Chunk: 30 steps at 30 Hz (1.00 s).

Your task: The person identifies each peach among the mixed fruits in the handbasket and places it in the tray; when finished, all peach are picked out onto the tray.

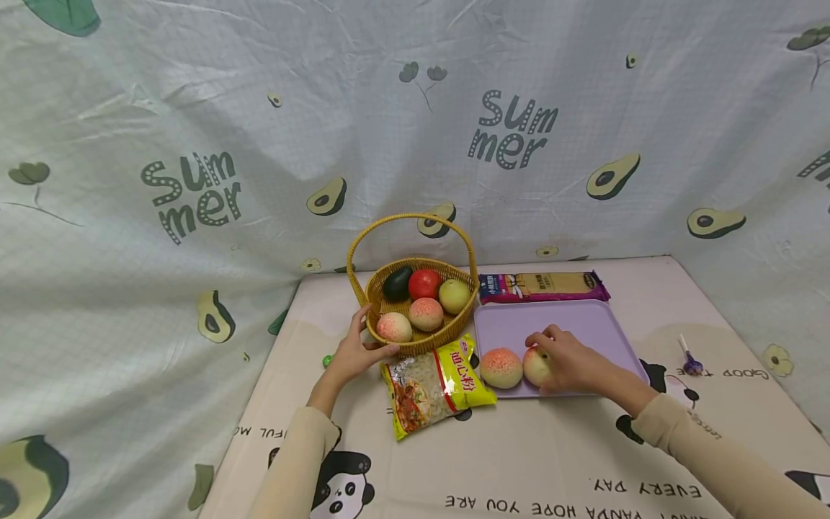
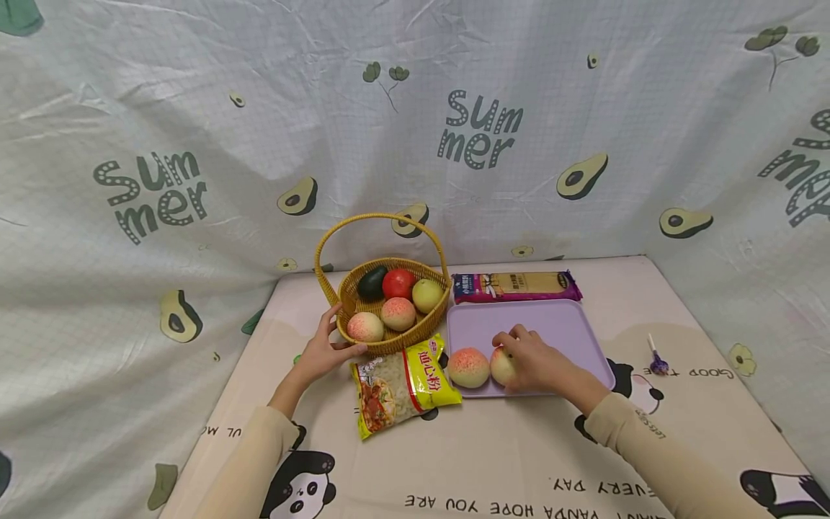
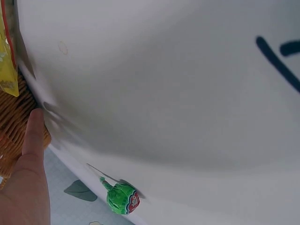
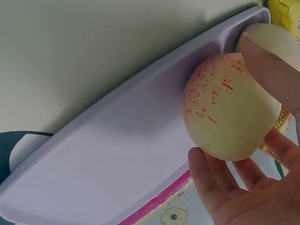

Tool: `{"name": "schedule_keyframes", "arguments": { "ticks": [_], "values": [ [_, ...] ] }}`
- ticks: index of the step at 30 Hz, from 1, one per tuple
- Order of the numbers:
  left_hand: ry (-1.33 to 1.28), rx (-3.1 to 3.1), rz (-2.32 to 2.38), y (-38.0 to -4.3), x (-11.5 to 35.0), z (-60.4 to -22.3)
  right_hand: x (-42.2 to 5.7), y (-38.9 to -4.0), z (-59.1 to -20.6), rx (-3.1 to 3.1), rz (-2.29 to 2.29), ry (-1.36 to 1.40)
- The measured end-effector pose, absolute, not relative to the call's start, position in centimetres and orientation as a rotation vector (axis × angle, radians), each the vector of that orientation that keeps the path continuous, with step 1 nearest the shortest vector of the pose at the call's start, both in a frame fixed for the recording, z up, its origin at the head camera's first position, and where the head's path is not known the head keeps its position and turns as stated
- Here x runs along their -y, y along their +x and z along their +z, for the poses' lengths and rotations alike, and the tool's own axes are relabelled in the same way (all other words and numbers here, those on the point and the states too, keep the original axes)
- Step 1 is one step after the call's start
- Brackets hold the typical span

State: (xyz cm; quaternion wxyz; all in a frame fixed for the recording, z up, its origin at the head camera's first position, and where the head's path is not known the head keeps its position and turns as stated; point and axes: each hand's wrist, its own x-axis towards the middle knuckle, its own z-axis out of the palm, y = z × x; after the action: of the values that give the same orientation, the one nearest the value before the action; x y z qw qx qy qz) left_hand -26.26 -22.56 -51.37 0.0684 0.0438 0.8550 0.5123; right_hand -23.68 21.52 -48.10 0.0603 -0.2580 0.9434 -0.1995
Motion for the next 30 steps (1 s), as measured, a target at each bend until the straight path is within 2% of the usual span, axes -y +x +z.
{"name": "schedule_keyframes", "arguments": {
  "ticks": [30],
  "values": [
    [0.119, -2.577, 1.544, -26.35, 22.49, -51.45, -21.36, -22.95, -48.05, -2.844, -0.582, -0.767]
  ]
}}
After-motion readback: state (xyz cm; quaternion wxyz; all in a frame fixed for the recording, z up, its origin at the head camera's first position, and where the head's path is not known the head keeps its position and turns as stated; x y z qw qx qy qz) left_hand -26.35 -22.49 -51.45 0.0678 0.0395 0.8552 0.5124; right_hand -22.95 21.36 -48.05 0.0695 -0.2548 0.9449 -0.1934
